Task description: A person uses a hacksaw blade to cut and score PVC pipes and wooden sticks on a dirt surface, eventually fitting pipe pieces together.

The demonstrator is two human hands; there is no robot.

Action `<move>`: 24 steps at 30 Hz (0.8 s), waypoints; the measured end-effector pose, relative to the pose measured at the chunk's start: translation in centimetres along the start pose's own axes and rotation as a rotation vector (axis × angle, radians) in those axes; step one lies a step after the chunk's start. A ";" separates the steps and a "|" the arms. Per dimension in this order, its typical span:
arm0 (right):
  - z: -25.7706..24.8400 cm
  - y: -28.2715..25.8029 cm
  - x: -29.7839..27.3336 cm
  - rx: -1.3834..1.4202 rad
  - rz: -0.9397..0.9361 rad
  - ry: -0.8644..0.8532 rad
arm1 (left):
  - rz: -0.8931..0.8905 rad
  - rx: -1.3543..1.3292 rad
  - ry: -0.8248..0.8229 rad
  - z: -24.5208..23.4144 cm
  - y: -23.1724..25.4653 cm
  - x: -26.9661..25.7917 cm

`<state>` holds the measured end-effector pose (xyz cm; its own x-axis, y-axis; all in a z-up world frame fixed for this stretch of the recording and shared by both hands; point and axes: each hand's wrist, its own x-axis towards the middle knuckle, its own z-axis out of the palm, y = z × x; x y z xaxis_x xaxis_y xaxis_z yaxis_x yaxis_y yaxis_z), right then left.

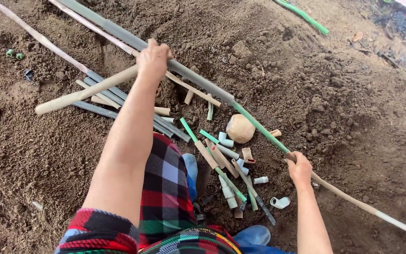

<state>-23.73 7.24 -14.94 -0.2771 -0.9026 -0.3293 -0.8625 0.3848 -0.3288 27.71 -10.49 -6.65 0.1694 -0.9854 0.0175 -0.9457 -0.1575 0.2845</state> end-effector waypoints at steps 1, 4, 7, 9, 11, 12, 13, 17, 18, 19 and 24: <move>-0.1 0.1 0.1 -0.001 0.002 -0.001 | 0.001 0.000 -0.003 -0.8 0.1 -0.4; 0.7 1.1 1.1 -0.028 -0.013 -0.002 | -0.076 -0.048 0.063 -2.9 0.6 -0.9; 2.1 3.0 2.8 -0.109 -0.023 0.017 | -0.106 -0.135 0.113 -2.9 1.1 -0.8; 2.2 2.9 3.5 -0.015 -0.023 0.082 | -0.032 -0.162 0.028 -2.0 1.7 -0.8; -1.2 -2.4 0.1 0.109 -0.135 0.206 | 0.077 -0.070 -0.033 0.4 3.0 -0.5; -3.0 -4.8 -1.8 0.231 -0.243 0.332 | 0.189 0.019 -0.094 1.7 3.8 -0.5; -4.7 -6.9 -3.6 0.230 -0.237 0.330 | 0.192 0.019 -0.100 2.3 5.4 -1.3; -9.2 -12.7 -9.1 0.137 -0.722 0.518 | 0.566 0.325 -0.342 5.9 12.9 -4.5; -9.6 -13.9 -10.0 0.039 -0.873 0.593 | 0.727 0.439 -0.456 7.0 14.6 -5.4; -9.0 -13.9 -9.8 0.034 -0.867 0.596 | 0.734 0.436 -0.456 7.1 16.0 -7.3; -4.6 -12.8 -9.3 -0.649 -0.579 0.176 | 1.102 0.181 -0.205 9.9 20.7 -13.9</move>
<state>-12.06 9.78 -3.56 0.2618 -0.9590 -0.1082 -0.9429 -0.2781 0.1832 3.07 -0.67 -10.46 -0.8126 -0.5827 0.0110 -0.5808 0.8112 0.0683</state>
